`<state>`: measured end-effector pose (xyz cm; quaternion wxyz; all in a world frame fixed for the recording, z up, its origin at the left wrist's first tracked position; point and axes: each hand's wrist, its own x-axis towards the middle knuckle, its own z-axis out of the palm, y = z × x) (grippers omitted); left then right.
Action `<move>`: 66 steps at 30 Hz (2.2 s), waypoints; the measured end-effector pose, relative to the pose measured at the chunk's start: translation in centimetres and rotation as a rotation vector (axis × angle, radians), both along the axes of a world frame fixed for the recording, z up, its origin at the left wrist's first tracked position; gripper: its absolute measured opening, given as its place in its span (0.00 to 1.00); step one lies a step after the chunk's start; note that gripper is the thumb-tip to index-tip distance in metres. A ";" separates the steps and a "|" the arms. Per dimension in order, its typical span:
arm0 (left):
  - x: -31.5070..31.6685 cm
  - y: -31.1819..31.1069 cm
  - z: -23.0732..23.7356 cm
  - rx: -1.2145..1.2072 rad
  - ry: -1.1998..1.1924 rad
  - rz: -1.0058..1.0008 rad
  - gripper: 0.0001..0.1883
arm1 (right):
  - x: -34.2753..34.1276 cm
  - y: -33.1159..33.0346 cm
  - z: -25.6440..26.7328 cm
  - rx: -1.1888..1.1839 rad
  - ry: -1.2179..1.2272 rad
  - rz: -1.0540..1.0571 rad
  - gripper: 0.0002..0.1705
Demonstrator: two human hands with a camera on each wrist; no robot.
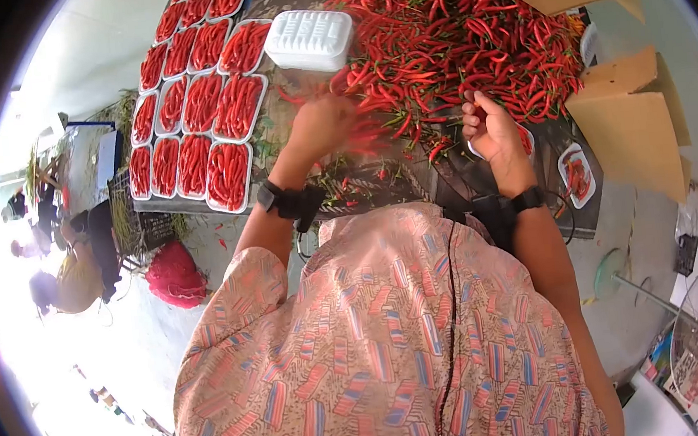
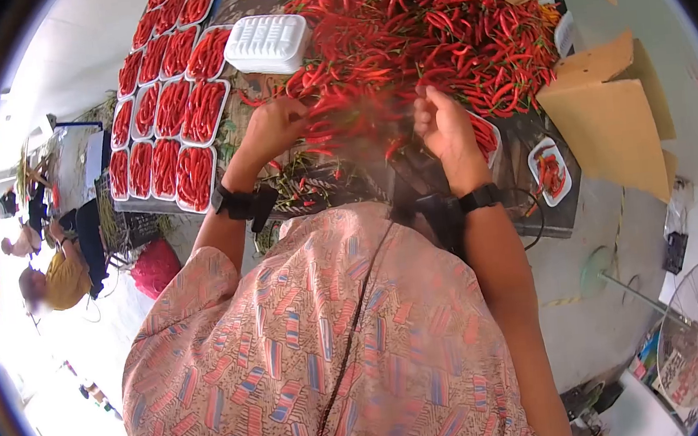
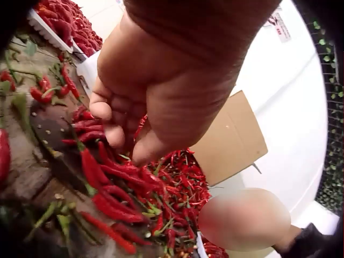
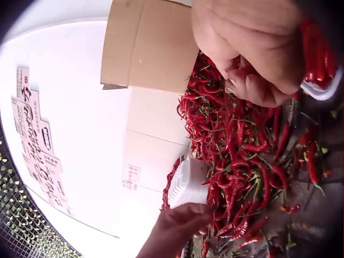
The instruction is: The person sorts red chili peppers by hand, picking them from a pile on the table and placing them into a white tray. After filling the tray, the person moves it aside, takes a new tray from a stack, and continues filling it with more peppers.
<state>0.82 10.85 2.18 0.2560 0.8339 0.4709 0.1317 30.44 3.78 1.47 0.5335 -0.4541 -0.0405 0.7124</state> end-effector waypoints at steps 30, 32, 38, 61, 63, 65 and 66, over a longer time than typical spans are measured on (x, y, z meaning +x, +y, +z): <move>7.4 -1.6 3.2 -0.260 -0.549 -0.090 0.09 | -5.0 -0.4 4.7 0.150 -0.361 0.316 0.07; 8.0 -1.6 3.5 -0.282 -0.547 -0.089 0.10 | -4.9 0.3 4.3 0.145 -0.410 0.327 0.07; 7.8 -1.3 2.7 -0.539 -0.639 -0.049 0.09 | -3.8 -0.4 4.6 0.219 -0.407 0.189 0.13; 0.8 1.4 2.1 0.014 -0.008 0.297 0.12 | -4.6 0.9 6.6 0.300 -0.478 0.047 0.05; -0.5 1.0 2.7 -0.100 -0.091 0.235 0.10 | -3.3 0.2 5.7 0.277 -0.381 0.042 0.06; -1.0 0.9 0.1 -0.074 -0.075 0.109 0.11 | -2.6 -0.3 4.1 0.134 -0.170 -0.020 0.10; -1.1 0.9 -0.8 -0.049 -0.058 -0.018 0.12 | -2.3 -0.6 3.2 0.134 -0.170 -0.017 0.10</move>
